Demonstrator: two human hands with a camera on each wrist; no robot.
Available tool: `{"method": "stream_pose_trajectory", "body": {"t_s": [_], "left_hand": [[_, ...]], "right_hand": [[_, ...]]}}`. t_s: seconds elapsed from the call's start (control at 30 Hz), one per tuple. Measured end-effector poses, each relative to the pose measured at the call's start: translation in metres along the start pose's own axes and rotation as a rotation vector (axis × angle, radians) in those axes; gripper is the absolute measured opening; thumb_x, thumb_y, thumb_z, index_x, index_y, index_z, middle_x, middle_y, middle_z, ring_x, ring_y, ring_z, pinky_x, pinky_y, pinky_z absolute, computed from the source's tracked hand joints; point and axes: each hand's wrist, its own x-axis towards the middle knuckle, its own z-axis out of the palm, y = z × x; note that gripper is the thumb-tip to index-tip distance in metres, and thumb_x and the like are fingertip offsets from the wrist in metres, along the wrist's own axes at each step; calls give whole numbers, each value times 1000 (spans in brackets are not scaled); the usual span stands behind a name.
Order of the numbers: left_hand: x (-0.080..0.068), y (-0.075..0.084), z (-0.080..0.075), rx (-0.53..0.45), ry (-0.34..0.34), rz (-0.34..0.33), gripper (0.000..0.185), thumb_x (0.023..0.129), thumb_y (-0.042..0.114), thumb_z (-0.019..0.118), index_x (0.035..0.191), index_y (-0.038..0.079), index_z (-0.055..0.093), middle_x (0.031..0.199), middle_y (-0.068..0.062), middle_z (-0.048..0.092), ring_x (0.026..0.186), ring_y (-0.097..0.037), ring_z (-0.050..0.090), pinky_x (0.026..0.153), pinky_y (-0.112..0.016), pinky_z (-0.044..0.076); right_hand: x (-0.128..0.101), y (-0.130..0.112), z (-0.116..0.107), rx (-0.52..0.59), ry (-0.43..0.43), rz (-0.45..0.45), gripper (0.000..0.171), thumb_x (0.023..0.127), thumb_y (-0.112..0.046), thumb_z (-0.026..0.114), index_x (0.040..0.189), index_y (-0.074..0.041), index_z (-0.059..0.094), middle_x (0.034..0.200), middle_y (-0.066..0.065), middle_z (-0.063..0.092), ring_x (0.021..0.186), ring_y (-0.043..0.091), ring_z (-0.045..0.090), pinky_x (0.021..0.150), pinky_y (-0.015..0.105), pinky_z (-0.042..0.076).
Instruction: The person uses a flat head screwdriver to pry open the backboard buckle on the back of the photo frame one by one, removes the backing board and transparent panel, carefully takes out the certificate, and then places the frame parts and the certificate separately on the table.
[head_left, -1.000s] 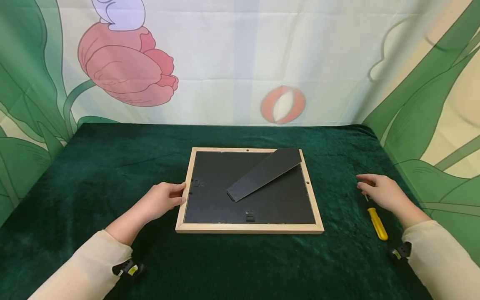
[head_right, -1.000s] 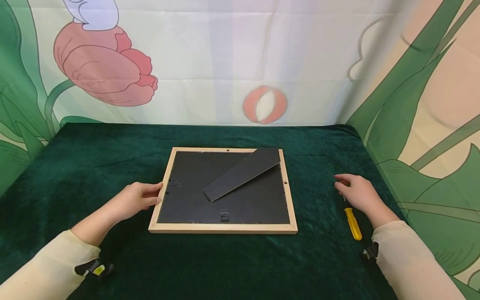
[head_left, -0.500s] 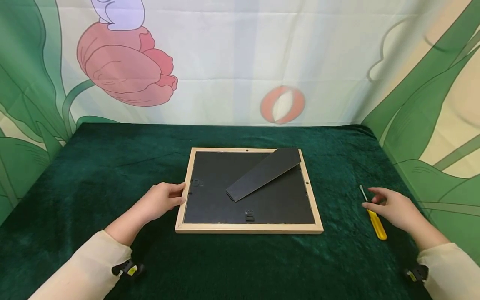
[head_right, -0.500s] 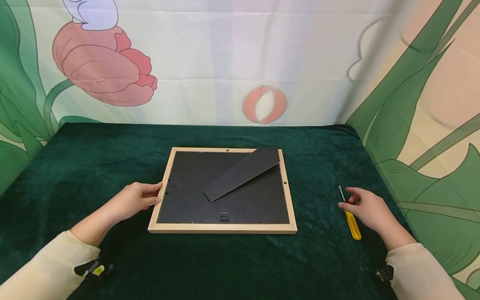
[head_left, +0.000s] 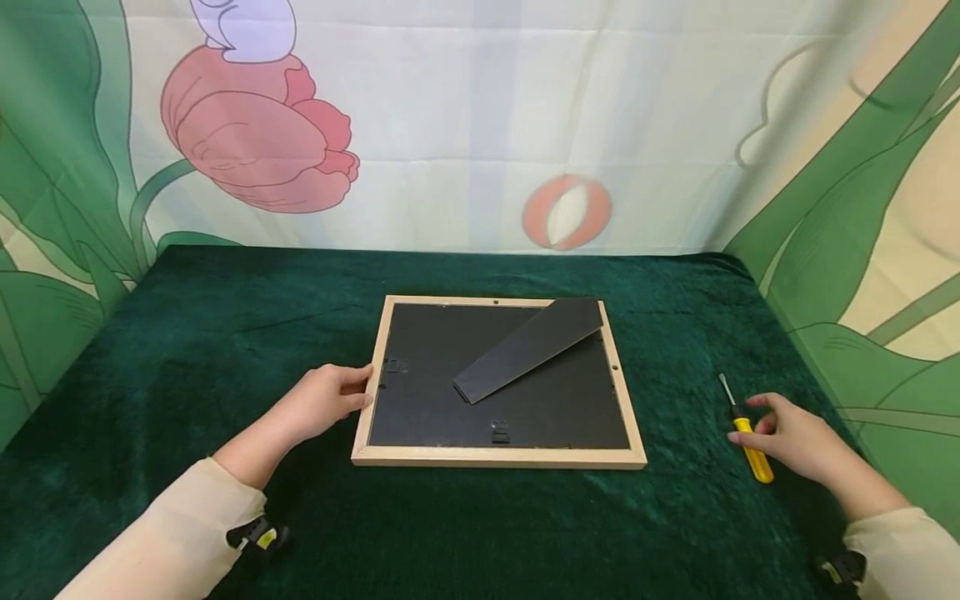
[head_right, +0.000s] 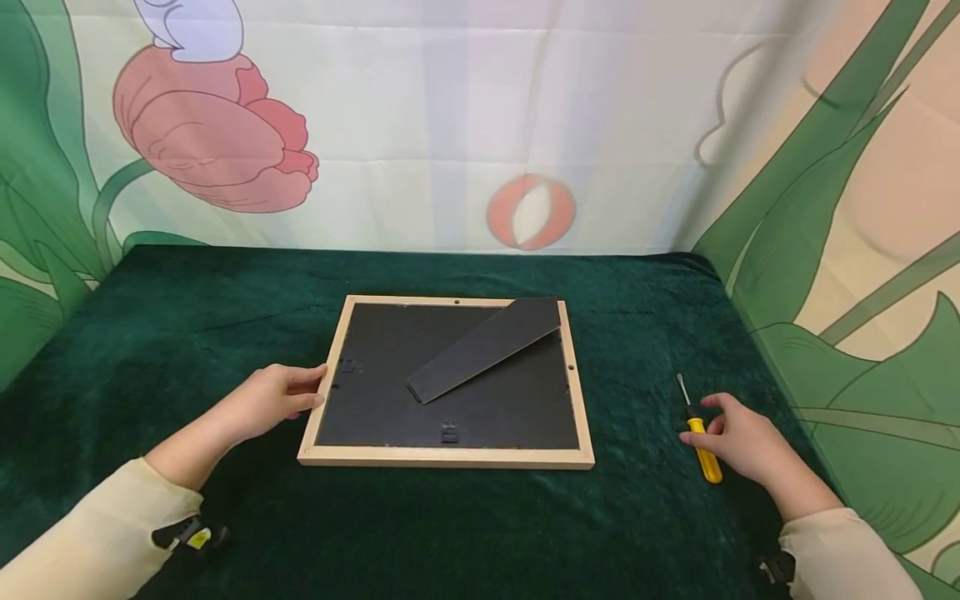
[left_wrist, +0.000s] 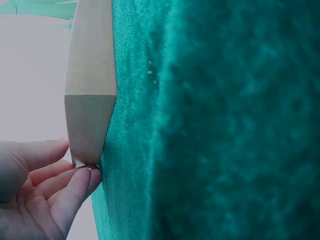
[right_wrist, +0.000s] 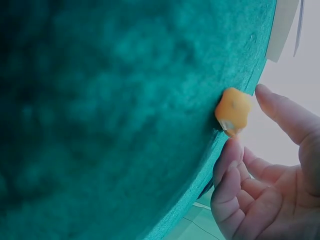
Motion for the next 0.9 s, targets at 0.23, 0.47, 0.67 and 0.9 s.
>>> {"method": "stream_pose_trajectory", "body": {"t_s": [0.23, 0.47, 0.67, 0.9], "left_hand": [[0, 1, 0, -8, 1, 0, 52, 82, 13, 56, 128, 1, 35, 116, -16, 50, 90, -20, 56, 71, -37, 46], [0, 0, 1, -10, 2, -1, 52, 82, 14, 56, 128, 1, 35, 117, -16, 49, 91, -20, 56, 72, -37, 46], [0, -1, 2, -8, 3, 1, 52, 82, 14, 55, 128, 2, 35, 116, -16, 50, 90, -20, 56, 71, -37, 46], [0, -2, 1, 10, 8, 10, 52, 82, 14, 56, 128, 1, 35, 115, -16, 50, 88, -19, 56, 70, -36, 46]], "right_hand": [[-1, 1, 0, 4, -48, 28, 77, 77, -42, 56, 122, 12, 23, 75, 3, 55, 61, 15, 50, 51, 30, 39], [-1, 2, -4, -16, -47, 32, 64, 80, -26, 55, 122, 11, 25, 81, 8, 56, 61, 15, 51, 50, 30, 41], [0, -2, -7, 17, 3, -10, 56, 81, -24, 54, 119, 10, 33, 83, 8, 55, 63, 16, 50, 51, 30, 41], [2, -5, -9, 50, 81, -56, 47, 81, -25, 55, 114, 7, 43, 84, 9, 55, 63, 17, 49, 50, 29, 42]]}}
